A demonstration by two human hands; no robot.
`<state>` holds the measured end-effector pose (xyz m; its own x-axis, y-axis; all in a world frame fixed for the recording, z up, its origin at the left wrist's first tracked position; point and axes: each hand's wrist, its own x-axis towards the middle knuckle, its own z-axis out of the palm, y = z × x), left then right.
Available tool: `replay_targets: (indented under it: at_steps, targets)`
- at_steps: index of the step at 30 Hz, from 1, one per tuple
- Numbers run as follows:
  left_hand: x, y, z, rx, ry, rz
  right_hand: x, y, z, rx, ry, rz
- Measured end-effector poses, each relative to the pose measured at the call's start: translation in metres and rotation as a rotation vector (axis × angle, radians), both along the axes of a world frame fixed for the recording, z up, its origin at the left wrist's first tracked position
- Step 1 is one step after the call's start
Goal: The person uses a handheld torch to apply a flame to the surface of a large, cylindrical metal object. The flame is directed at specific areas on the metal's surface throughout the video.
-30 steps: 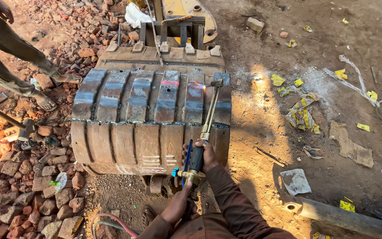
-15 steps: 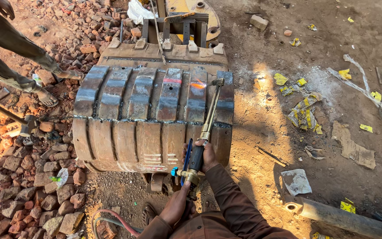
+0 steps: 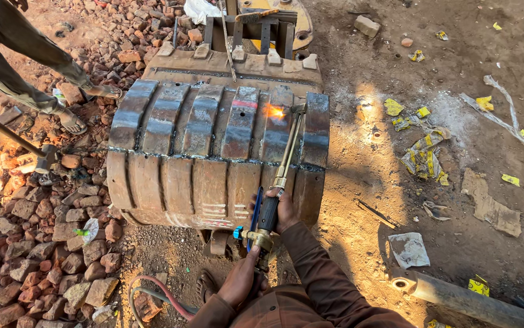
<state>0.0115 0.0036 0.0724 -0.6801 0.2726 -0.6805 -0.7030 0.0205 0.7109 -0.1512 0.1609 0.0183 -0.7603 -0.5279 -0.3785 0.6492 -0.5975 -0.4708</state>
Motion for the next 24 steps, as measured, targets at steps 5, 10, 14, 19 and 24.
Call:
replay_targets:
  at_steps: [5,10,14,19,24]
  targets:
    - [0.003,0.0,0.0,0.043,-0.004,0.047,0.0,-0.005,0.0,0.056,-0.035,-0.069]
    - [0.003,0.0,-0.004,0.062,-0.011,0.086,-0.001,-0.009,0.005,0.083,-0.022,-0.078]
    - [0.002,-0.003,-0.004,0.01,-0.032,0.102,-0.004,-0.012,0.006,0.109,-0.025,-0.078]
    - [0.0,-0.01,0.001,-0.005,0.002,0.079,-0.006,-0.019,0.005,0.085,-0.01,-0.057]
    - [0.0,-0.014,0.007,0.013,-0.016,0.097,-0.008,-0.024,0.006,0.106,-0.022,-0.058]
